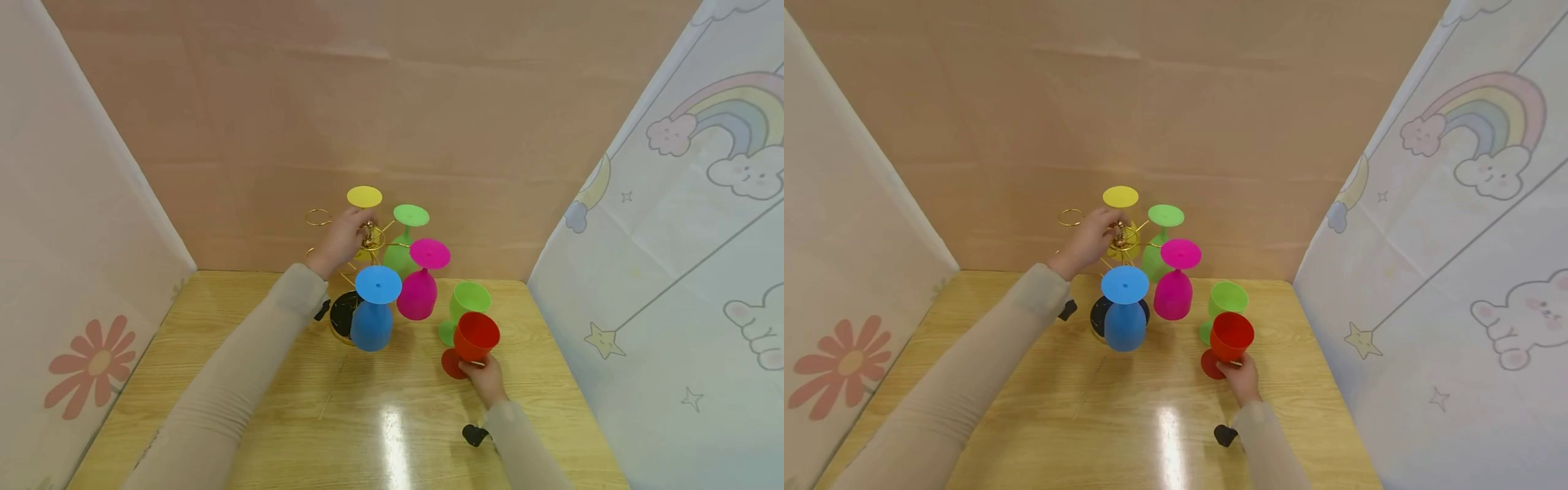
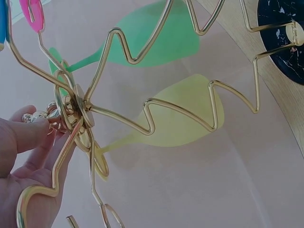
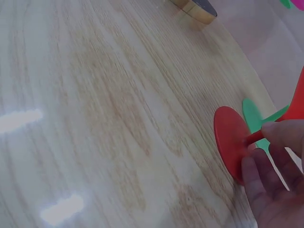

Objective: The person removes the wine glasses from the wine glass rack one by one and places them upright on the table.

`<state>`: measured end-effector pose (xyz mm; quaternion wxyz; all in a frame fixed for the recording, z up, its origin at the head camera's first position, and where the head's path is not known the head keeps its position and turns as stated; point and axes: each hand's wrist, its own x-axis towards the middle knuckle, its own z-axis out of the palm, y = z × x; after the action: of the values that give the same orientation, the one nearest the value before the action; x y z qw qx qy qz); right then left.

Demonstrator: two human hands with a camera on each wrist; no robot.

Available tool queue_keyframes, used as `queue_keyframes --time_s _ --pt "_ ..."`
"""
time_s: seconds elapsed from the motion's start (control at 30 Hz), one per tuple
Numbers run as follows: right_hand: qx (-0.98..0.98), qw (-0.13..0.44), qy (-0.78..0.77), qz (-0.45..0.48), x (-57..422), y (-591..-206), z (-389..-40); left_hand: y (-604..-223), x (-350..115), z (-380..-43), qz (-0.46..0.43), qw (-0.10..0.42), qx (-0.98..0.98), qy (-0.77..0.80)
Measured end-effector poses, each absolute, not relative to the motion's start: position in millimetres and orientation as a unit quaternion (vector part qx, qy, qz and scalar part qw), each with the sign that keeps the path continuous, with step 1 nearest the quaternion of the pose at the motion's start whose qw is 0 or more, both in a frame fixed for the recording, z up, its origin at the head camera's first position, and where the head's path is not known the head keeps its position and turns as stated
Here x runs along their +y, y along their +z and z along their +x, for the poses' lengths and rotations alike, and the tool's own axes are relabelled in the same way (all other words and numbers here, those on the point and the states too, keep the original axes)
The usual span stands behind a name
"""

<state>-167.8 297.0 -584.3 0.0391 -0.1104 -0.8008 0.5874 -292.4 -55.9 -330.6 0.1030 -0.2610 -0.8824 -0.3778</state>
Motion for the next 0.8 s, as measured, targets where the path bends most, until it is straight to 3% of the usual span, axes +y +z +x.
queue_keyframes --time_s 0.43,0.8 --pt "-0.732 -0.007 0.663 -0.155 276.8 -591.3 -135.4 -330.0 -58.4 -290.7 -0.267 0.111 -0.885 -0.365" --pt "-0.731 -0.029 0.676 -0.086 234.0 -566.5 -144.0 -330.1 -60.7 -290.1 -0.254 0.100 -0.882 -0.383"
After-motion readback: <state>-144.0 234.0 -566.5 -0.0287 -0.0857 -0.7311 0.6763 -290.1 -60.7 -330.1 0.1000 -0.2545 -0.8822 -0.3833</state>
